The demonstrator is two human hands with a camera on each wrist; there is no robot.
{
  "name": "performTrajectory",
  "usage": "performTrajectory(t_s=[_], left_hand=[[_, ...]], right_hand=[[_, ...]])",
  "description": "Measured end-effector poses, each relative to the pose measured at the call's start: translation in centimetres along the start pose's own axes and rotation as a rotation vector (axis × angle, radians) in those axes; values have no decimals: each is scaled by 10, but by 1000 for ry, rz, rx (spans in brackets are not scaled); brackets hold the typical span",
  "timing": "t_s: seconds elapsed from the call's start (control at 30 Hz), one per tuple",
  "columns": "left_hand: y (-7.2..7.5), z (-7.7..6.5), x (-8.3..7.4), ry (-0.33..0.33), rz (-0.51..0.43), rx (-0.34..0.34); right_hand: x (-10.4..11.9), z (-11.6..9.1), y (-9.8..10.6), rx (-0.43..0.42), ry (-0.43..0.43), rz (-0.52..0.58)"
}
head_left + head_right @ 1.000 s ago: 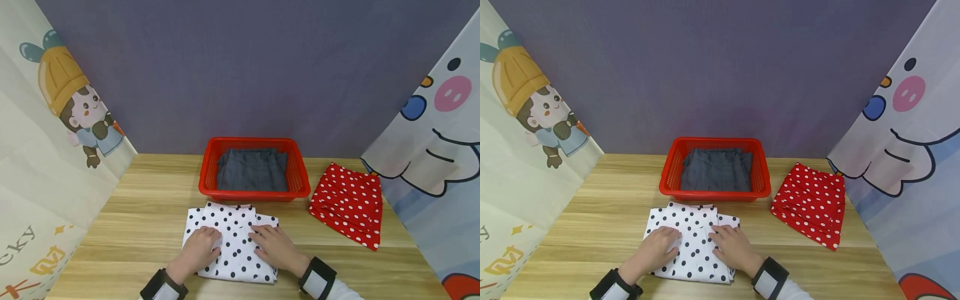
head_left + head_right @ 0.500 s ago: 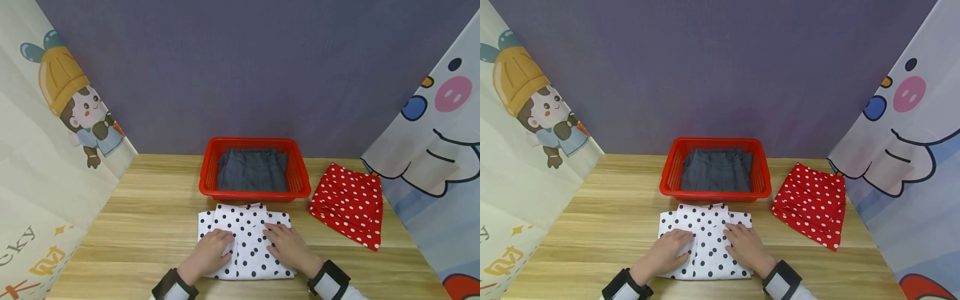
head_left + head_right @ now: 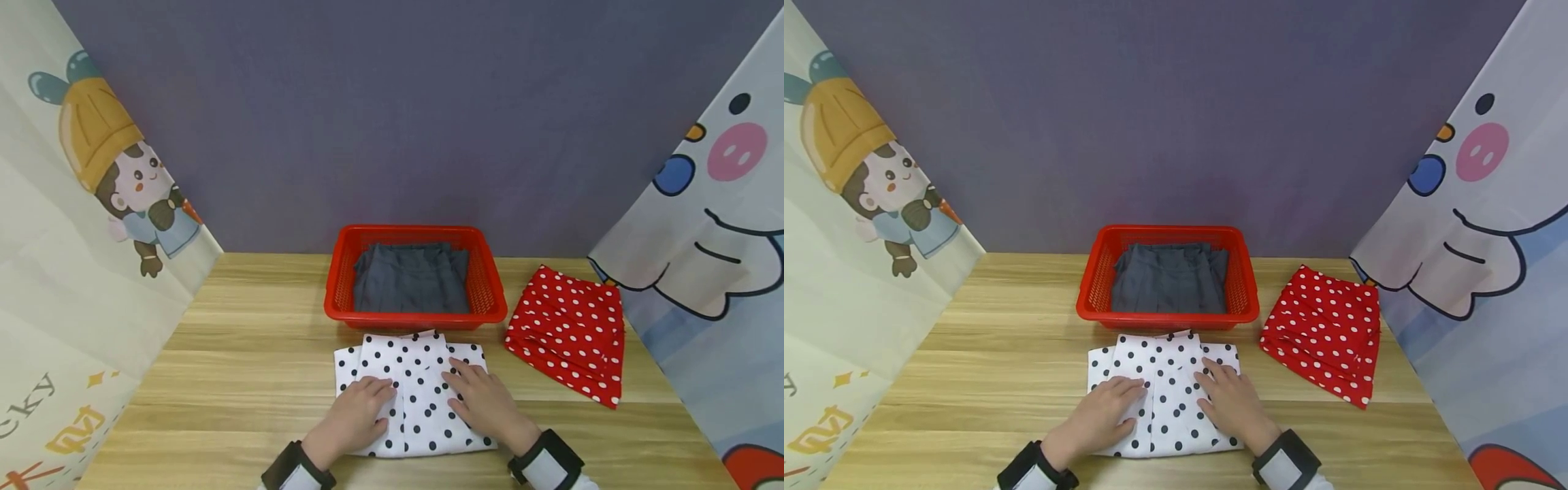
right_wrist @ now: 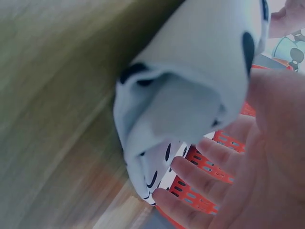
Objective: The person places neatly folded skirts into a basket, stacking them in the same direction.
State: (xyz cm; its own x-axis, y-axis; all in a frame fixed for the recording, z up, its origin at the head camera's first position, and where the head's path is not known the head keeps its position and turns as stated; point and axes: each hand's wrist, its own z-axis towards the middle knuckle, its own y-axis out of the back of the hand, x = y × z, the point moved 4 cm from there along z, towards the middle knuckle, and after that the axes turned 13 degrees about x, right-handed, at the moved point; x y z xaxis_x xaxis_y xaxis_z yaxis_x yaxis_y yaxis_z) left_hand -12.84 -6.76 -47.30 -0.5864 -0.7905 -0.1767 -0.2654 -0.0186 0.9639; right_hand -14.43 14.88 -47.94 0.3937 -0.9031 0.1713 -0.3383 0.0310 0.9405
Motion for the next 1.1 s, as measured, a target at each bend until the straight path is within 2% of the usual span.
performTrajectory(t_s=[0.47, 0.67, 0.8, 0.97, 1.1], left_hand=[[-4, 0, -2, -19, 0, -20], [1, 1, 0, -6, -10, -9], [11, 3, 3, 38, -56, -4], [22, 6, 12, 107, -69, -41], [27, 7, 21, 216, -90, -78]], right_hand=[[-1, -1, -3, 24, -51, 22], [0, -1, -1, 27, -50, 40], [-1, 1, 5, -8, -56, 65], [-4, 4, 15, -78, -107, 62], [-5, 5, 22, -90, -176, 97]])
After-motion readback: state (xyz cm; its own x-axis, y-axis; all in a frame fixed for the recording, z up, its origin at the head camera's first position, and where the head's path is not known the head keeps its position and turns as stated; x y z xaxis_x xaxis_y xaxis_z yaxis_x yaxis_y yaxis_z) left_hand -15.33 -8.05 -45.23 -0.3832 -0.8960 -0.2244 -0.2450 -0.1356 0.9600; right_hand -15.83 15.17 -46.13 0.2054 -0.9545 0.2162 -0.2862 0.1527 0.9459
